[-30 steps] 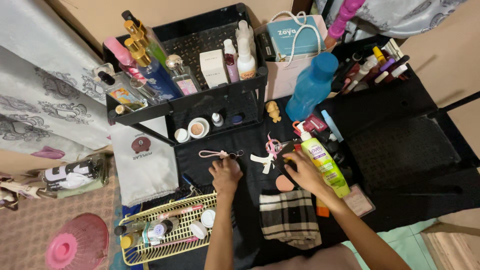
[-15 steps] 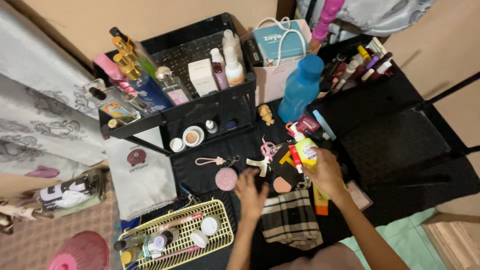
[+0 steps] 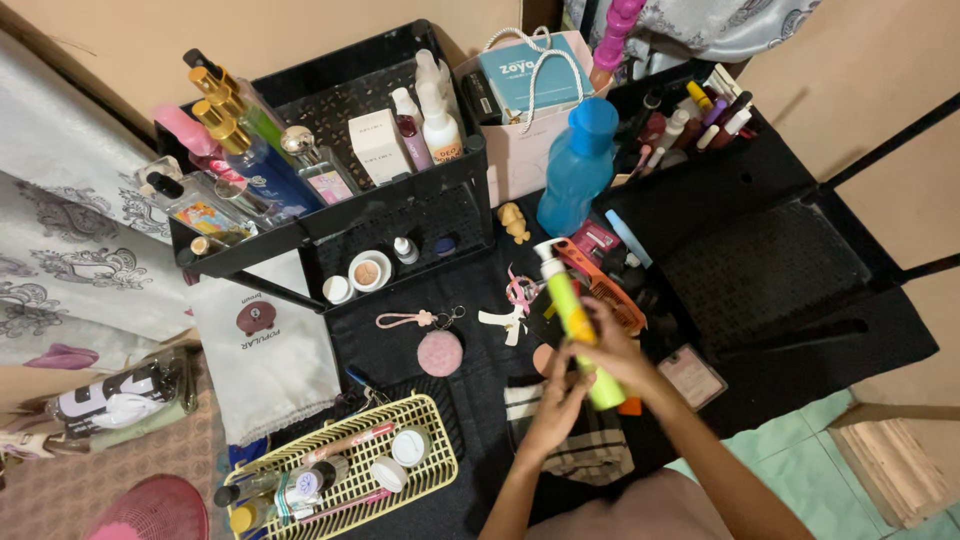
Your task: The person assembles a black plastic rolling cart by inserting legs into a perforated tray and securing them. They then organize various toiletries and cosmetic items into baskets and trays on the cart.
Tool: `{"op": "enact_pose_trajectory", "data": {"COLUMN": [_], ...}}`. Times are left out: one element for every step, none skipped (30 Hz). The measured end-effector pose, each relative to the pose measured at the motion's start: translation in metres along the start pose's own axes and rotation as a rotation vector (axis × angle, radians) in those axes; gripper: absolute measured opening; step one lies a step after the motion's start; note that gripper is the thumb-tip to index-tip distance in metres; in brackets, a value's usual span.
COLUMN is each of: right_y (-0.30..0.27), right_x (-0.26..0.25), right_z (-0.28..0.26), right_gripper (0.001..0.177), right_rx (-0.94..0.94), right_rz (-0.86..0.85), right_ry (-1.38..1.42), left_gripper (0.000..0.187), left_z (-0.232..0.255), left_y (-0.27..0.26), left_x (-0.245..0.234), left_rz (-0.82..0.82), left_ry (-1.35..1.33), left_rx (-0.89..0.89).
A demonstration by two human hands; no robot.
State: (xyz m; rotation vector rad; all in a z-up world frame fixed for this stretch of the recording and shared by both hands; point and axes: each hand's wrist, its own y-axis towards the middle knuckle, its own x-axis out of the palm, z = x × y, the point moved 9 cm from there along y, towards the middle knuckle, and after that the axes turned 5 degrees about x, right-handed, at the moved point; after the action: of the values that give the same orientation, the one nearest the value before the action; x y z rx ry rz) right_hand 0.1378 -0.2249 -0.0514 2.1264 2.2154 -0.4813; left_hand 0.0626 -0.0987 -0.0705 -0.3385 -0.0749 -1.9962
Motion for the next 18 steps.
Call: {"op": "enact_pose_trajectory", "data": {"right_y": [-0.008, -0.014, -0.017, -0.023, -0.029, -0.034, -0.038, -0.044, -0.047, -0.051, -0.056, -0.063, -0.073, -0.083, -0.078, -0.077, -0.079, -0.079], "right_x": [0.017, 0.032, 0.049, 0.065, 0.077, 0.088, 0.100, 0.110, 0.121, 0.130, 0.139, 0.137, 0.133, 0.128, 0.127, 0.126, 0.126, 0.123], "right_z": [-0.008, -0.018, -0.013, -0.007, 0.000, -0.007, -0.014, -0.020, -0.013, -0.006, 0.000, -0.014, -0.029, -0.044, -0.034, -0.023, -0.011, -0.010], "right_gripper": [0.087, 0.086, 0.082, 0.079, 0.076, 0.073, 0.071, 0.069, 0.065, 0.061, 0.057, 0.056, 0.056, 0.056, 0.053, 0.050, 0.048, 0.046], "right_rx": [-0.084, -0.170, -0.098, -0.022, 0.054, -0.029, -0.112, -0.196, -0.121, -0.043, 0.035, -0.108, -0.252, -0.395, -0.235, -0.068, 0.098, 0.140], "right_rz": [0.022, 0.045, 0.002, -0.040, -0.083, -0.089, -0.095, -0.100, -0.172, -0.240, -0.307, -0.271, -0.235, -0.200, -0.250, -0.299, -0.347, -0.346], "right_ry": [-0.122, -0.246, -0.264, -0.279, -0.294, -0.310, -0.326, -0.342, -0.313, -0.282, -0.250, -0.237, -0.225, -0.215, -0.184, -0.150, -0.113, -0.099], "left_gripper": [0.089, 0.093, 0.097, 0.097, 0.098, 0.099, 0.094, 0.089, 0.084, 0.077, 0.070, 0.064, 0.064, 0.064, 0.064, 0.065, 0.066, 0.067], "left_z": [0.013, 0.029, 0.044, 0.041, 0.037, 0.031, 0.031, 0.029, 0.025, 0.015, 0.004, -0.006, -0.014, -0.022, -0.030, -0.032, -0.032, -0.030], "left_y": [-0.003, -0.006, -0.010, -0.016, -0.026, -0.033, -0.039, -0.046, -0.052, -0.059, -0.064, -0.064, -0.063, -0.065, -0.065, -0.062, -0.060, -0.060], "left_x": [-0.008, -0.017, -0.027, -0.038, -0.052, -0.065, -0.079, -0.093, -0.106, -0.120, -0.132, -0.144, -0.153, -0.161, -0.168, -0.171, -0.173, -0.175], "left_rz": [0.047, 0.092, 0.136, 0.160, 0.182, 0.202, 0.248, 0.295, 0.341, 0.388, 0.435, 0.476, 0.500, 0.524, 0.549, 0.553, 0.556, 0.570], "left_ry": [0.025, 0.051, 0.078, 0.049, 0.020, -0.006, -0.014, -0.021, -0.029, -0.062, -0.096, -0.129, -0.124, -0.121, -0.118, -0.085, -0.053, -0.022], "left_rx": [0.097, 0.198, 0.299, 0.212, 0.124, 0.037, 0.038, 0.039, 0.040, -0.008, -0.057, -0.102, -0.126, -0.150, -0.173, -0.130, -0.086, -0.037]}}
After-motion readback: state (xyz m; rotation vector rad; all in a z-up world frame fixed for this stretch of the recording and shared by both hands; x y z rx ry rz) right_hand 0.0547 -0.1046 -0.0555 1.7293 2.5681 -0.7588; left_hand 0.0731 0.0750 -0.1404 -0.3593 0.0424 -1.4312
